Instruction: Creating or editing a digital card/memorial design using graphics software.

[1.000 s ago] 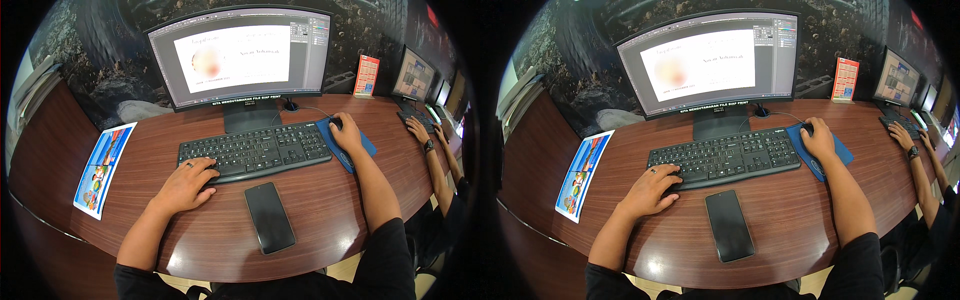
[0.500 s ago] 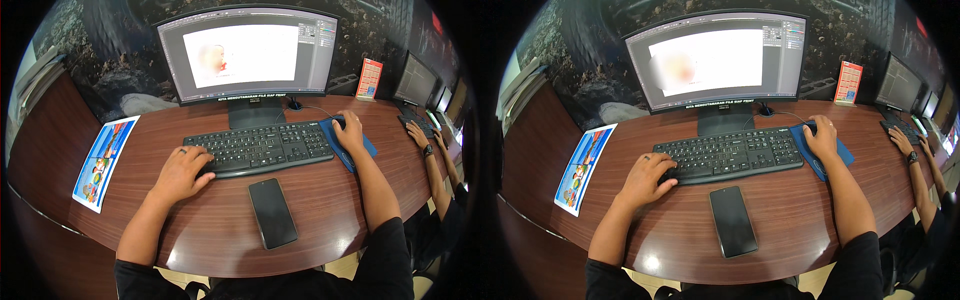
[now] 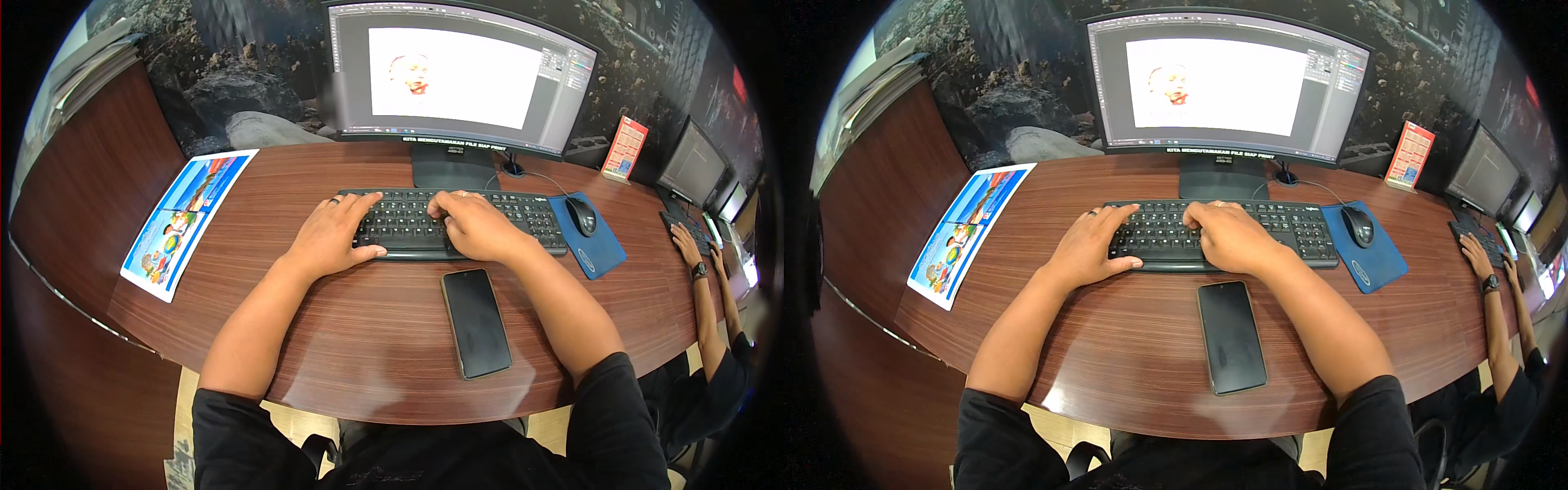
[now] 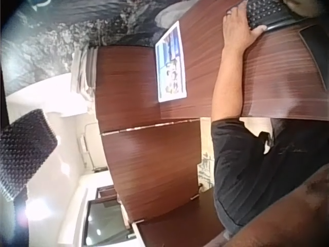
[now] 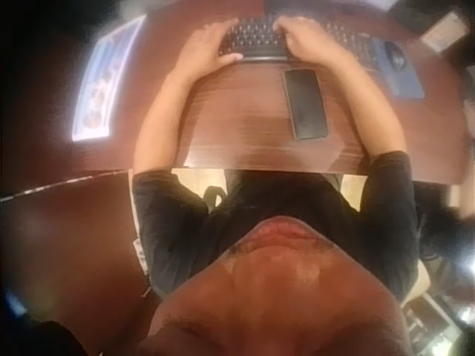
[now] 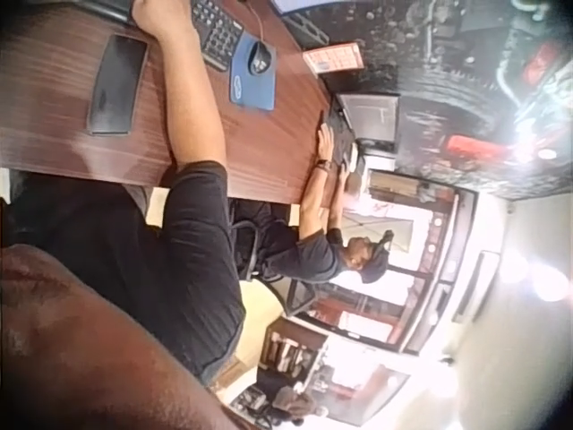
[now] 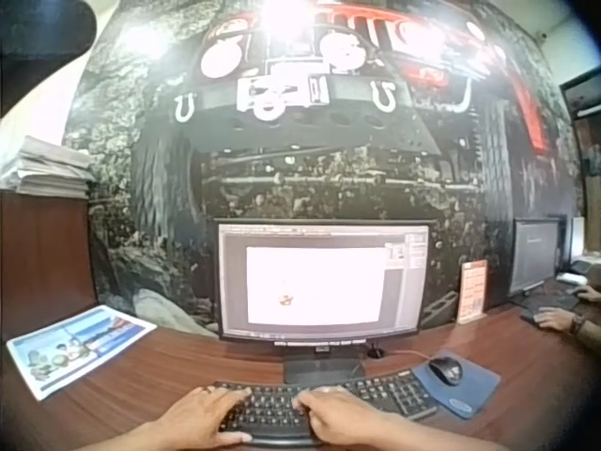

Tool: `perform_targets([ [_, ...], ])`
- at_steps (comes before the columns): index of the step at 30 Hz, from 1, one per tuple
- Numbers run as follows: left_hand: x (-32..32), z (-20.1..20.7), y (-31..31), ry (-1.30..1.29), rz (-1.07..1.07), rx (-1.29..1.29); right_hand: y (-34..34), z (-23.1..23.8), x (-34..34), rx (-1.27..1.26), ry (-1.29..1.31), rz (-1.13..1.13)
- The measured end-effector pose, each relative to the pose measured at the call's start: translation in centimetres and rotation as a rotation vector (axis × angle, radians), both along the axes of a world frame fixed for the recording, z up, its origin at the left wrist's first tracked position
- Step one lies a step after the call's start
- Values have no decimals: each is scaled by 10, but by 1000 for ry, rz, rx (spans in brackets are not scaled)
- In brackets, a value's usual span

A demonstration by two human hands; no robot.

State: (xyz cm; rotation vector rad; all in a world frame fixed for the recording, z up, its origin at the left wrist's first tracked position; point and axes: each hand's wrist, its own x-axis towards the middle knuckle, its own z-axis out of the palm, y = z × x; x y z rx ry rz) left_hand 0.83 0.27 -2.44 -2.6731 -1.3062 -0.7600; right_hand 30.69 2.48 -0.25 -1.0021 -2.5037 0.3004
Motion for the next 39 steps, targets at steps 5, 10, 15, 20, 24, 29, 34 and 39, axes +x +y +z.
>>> perform_targets([
  [5,-6,0,2,2,20,-57,5,-21,-1,91,90,-77],
  [10,-9,0,6,-37,-84,-122,0,-24,1,166,129,-4],
  [15,-9,-3,3,-19,-116,-117,-1,-24,-3,175,121,2],
  [20,-5,-1,4,-27,-134,-134,2,-26,2,156,95,20],
  [24,-5,1,4,-30,-135,-153,7,-28,4,169,116,47],
  [29,-4,3,3,-29,-132,-157,11,-30,5,205,129,56],
  [34,-7,1,3,-20,-140,-127,14,-33,3,210,155,52],
  [39,-4,0,5,-28,-159,-117,16,-33,4,242,192,4],
])
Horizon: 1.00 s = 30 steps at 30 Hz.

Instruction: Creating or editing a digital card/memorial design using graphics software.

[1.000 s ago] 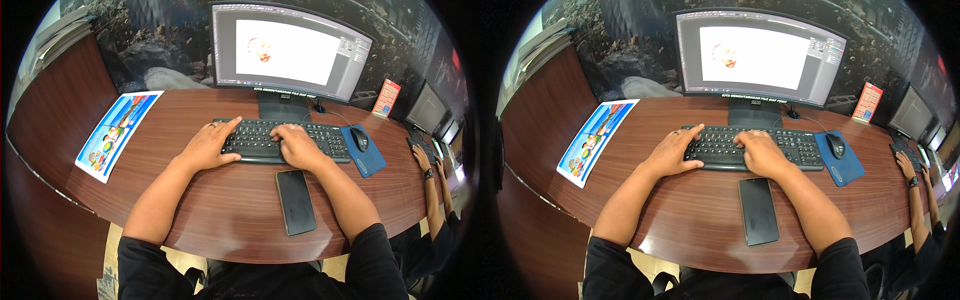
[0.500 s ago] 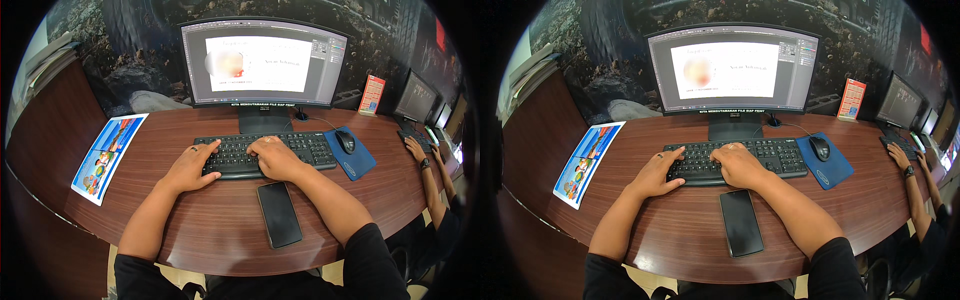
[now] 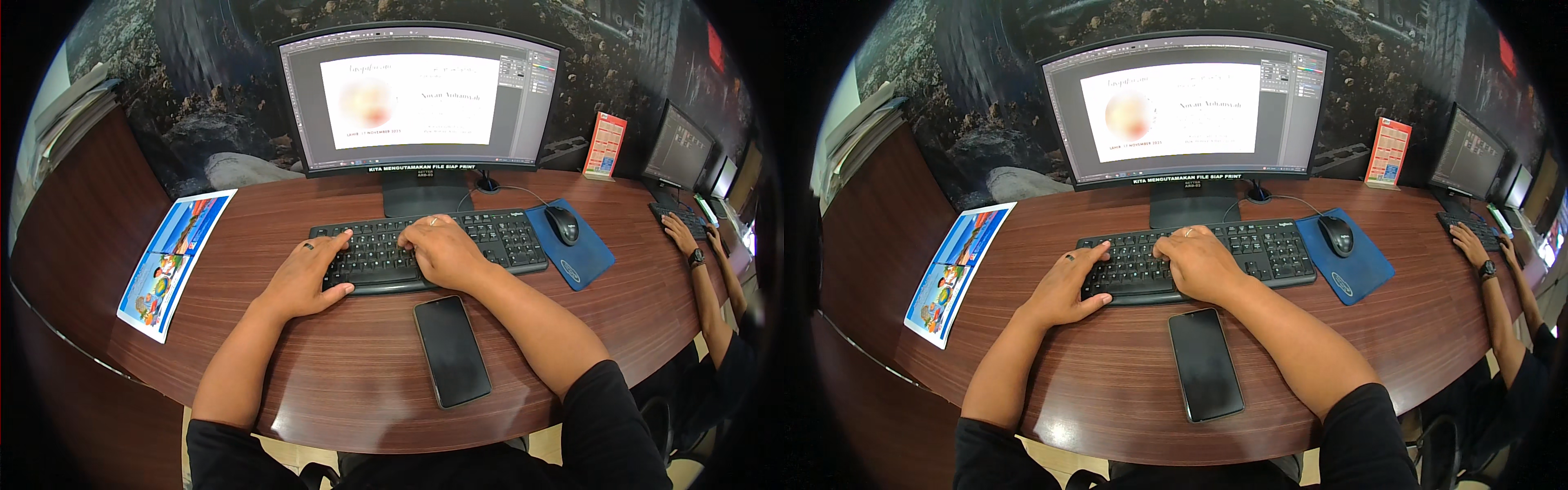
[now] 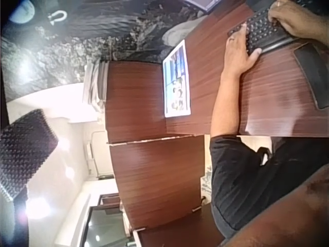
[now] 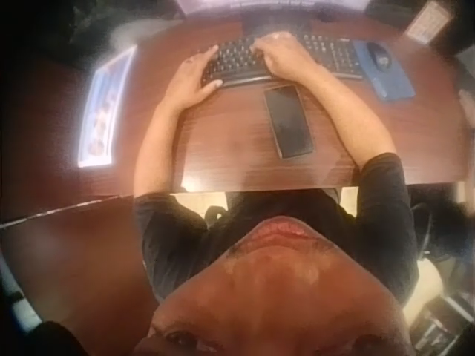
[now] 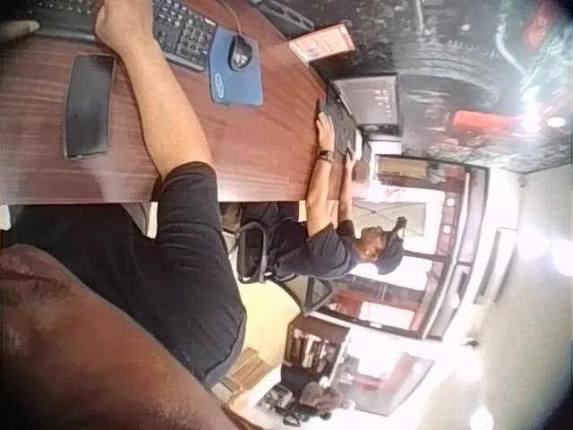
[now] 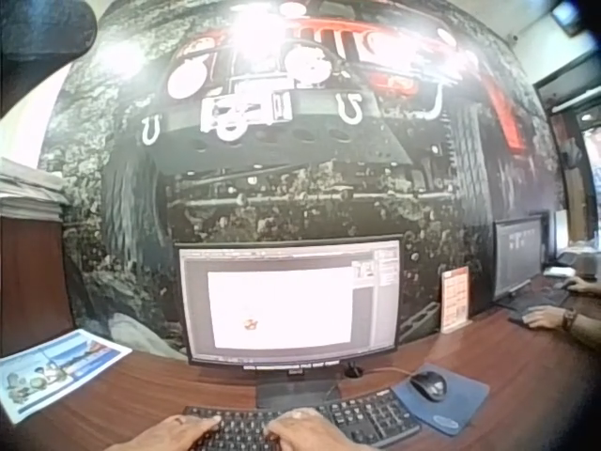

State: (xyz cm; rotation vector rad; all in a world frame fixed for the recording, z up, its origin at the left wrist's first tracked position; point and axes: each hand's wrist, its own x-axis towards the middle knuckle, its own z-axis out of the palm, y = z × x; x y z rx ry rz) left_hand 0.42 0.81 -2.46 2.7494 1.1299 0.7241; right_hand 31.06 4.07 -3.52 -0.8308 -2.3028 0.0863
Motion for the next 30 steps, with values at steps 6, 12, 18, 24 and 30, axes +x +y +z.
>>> perform_targets([
  [6,5,3,-3,-1,-24,12,1,-1,1,35,16,-1],
  [12,3,-4,-2,10,-9,64,13,8,18,81,94,-131],
  [18,-2,-1,3,6,0,125,25,7,28,18,104,-173],
  [24,-2,7,-2,52,122,31,16,8,22,-38,-3,-144],
  [30,-2,12,-5,36,145,-83,-1,7,4,-60,-67,29],
])
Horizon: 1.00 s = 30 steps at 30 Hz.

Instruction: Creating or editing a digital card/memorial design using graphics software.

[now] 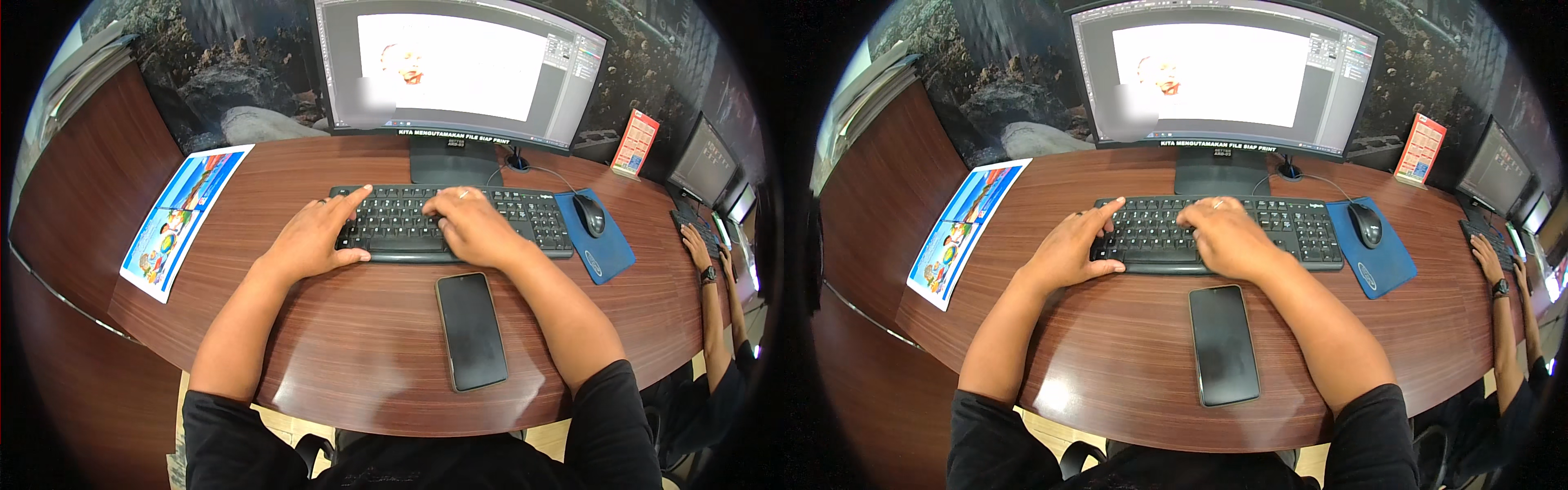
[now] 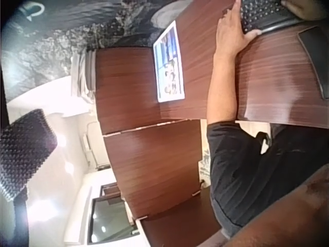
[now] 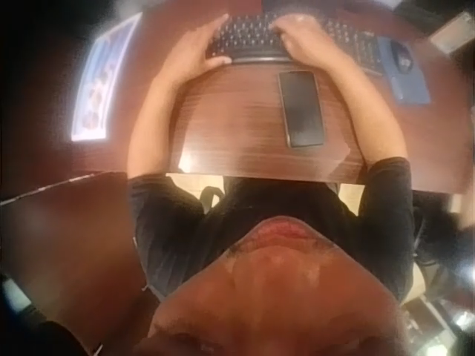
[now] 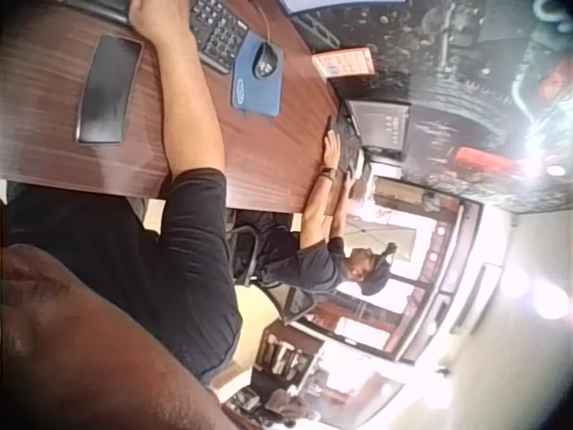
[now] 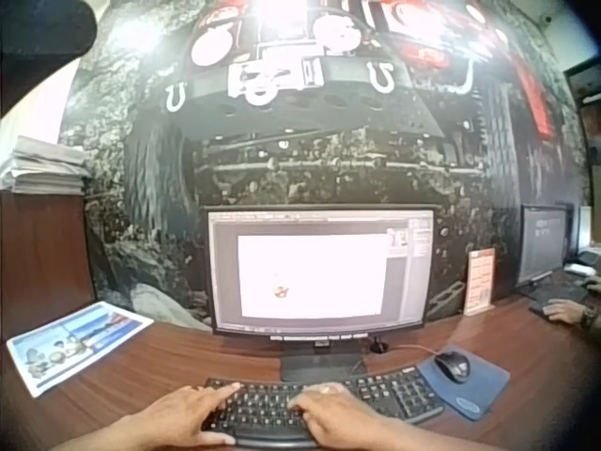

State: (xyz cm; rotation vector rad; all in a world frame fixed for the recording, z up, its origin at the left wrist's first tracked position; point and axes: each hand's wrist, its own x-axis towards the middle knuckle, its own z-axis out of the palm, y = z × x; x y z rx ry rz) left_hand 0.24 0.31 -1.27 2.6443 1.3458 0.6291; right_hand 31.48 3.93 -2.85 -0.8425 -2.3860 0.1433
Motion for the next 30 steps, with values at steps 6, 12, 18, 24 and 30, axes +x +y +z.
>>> perform_targets([
  [6,2,3,-6,41,1,9,-7,-3,-7,-77,-77,0],
  [12,2,8,-7,50,-1,-6,-7,-1,-7,-93,-82,12],
  [18,-5,-1,2,-35,-23,15,-9,0,-8,-41,-53,0],
  [24,-4,-2,0,-60,35,21,-13,-1,-20,-153,-69,2],
  [30,-6,-8,5,-118,33,37,-16,-3,-29,-110,-155,39],
])
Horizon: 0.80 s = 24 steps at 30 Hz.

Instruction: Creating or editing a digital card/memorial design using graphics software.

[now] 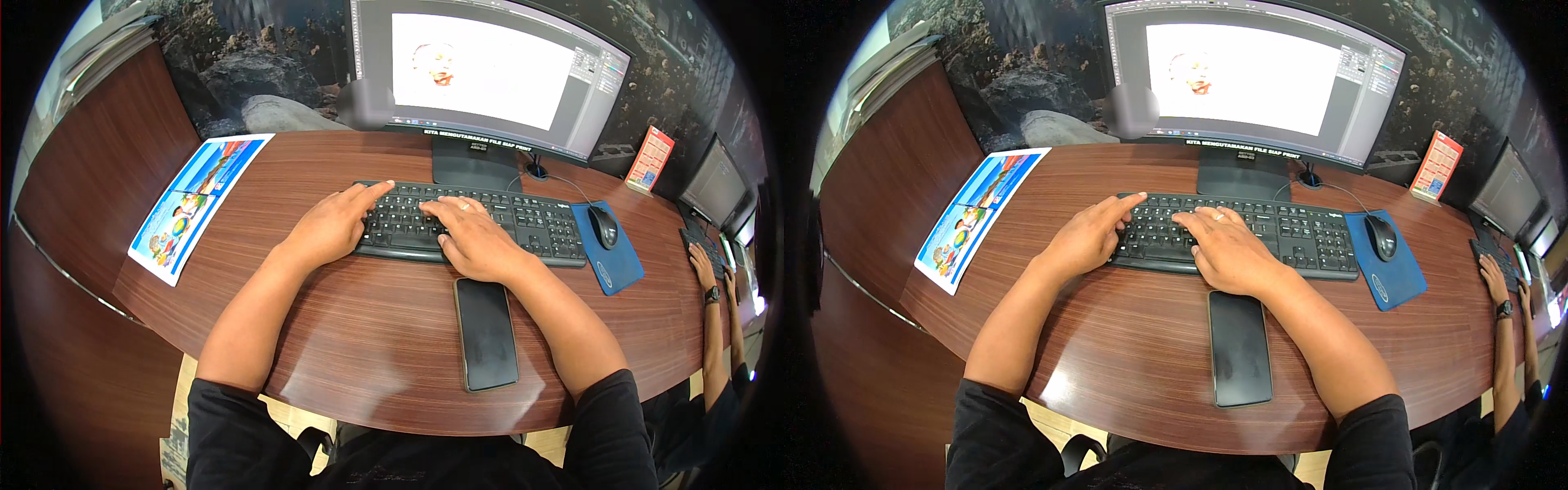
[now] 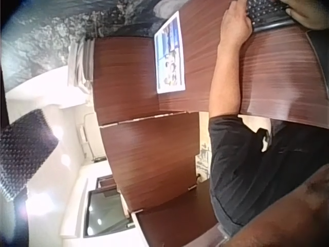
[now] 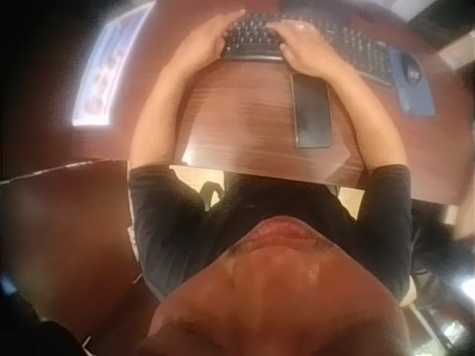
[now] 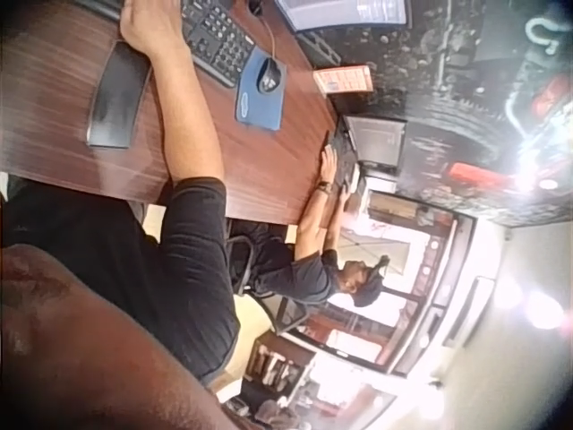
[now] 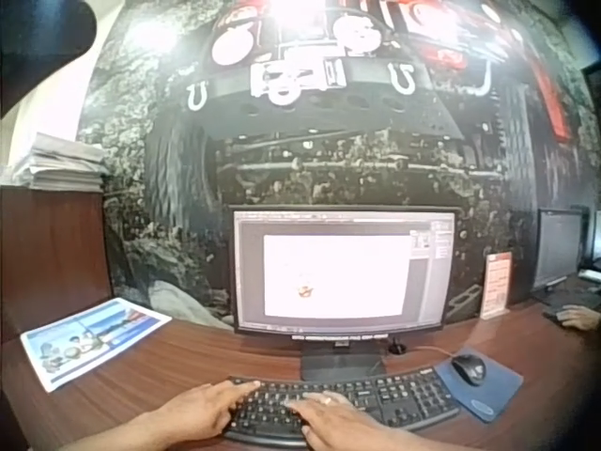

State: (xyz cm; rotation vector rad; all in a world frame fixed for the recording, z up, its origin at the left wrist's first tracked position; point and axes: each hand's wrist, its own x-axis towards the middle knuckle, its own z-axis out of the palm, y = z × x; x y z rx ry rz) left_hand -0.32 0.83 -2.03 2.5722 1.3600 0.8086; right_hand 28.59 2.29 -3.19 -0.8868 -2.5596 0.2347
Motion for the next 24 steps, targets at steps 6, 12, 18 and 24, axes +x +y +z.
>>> perform_targets([
  [6,3,-1,1,15,-33,51,1,3,4,-50,6,-4],
  [12,13,2,-2,45,10,1,15,5,18,185,175,-131],
  [18,17,0,-2,112,-125,17,15,9,23,44,117,-133],
  [24,25,-9,0,123,-111,260,14,2,17,29,71,-156],
])
